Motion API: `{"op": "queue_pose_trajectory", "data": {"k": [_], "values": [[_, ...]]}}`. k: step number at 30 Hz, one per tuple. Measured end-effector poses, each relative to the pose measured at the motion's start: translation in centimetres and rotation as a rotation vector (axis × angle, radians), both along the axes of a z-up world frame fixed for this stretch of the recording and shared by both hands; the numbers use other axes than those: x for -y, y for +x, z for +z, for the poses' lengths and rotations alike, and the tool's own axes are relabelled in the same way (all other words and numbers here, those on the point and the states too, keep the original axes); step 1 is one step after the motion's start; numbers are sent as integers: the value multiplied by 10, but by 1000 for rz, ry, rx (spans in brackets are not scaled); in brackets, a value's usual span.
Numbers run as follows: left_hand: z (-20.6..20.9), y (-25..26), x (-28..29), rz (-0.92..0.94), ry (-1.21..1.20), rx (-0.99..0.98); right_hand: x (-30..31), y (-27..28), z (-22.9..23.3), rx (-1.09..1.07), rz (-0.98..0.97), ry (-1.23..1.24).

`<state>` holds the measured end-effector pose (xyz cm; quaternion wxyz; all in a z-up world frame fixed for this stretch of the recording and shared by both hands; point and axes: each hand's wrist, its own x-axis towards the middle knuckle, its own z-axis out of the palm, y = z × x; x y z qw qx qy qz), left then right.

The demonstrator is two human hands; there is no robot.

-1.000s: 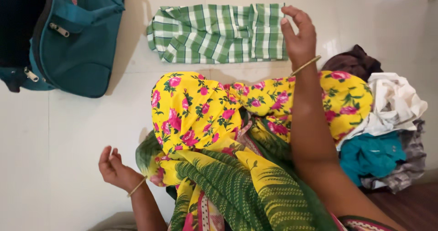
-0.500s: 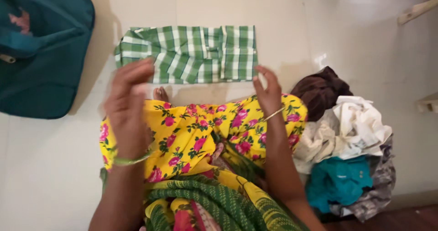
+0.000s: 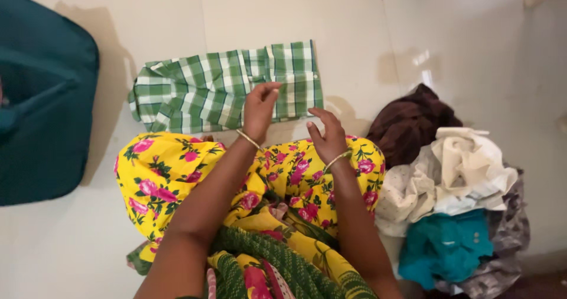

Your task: The person folds a green and white checkered shirt by hand on the floor, smoothing the fabric and aligning the sleeves before folding the garment into a compact rectangle.

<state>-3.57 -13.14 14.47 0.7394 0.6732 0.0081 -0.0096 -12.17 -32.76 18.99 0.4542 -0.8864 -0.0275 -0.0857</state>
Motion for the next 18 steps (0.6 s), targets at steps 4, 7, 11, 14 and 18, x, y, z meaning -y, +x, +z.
{"op": "queue_pose_trajectory", "data": {"k": [4, 7, 11, 14, 18], "values": [[-113, 28, -19, 131, -118, -283, -16, 15, -19, -75, 21, -185], [-170, 38, -22, 204, 1, -325, -22, 28, -29, -196, 60, -305], [-221, 32, -9, 104, 250, -304, -24, 38, -51, -273, 109, -322], [-246, 35, 14, 66, 38, -429, -29, 49, -67, -318, 181, -340], [-266, 35, 21, 93, 118, -190, -37, 60, -91, -360, 225, -482]]}}
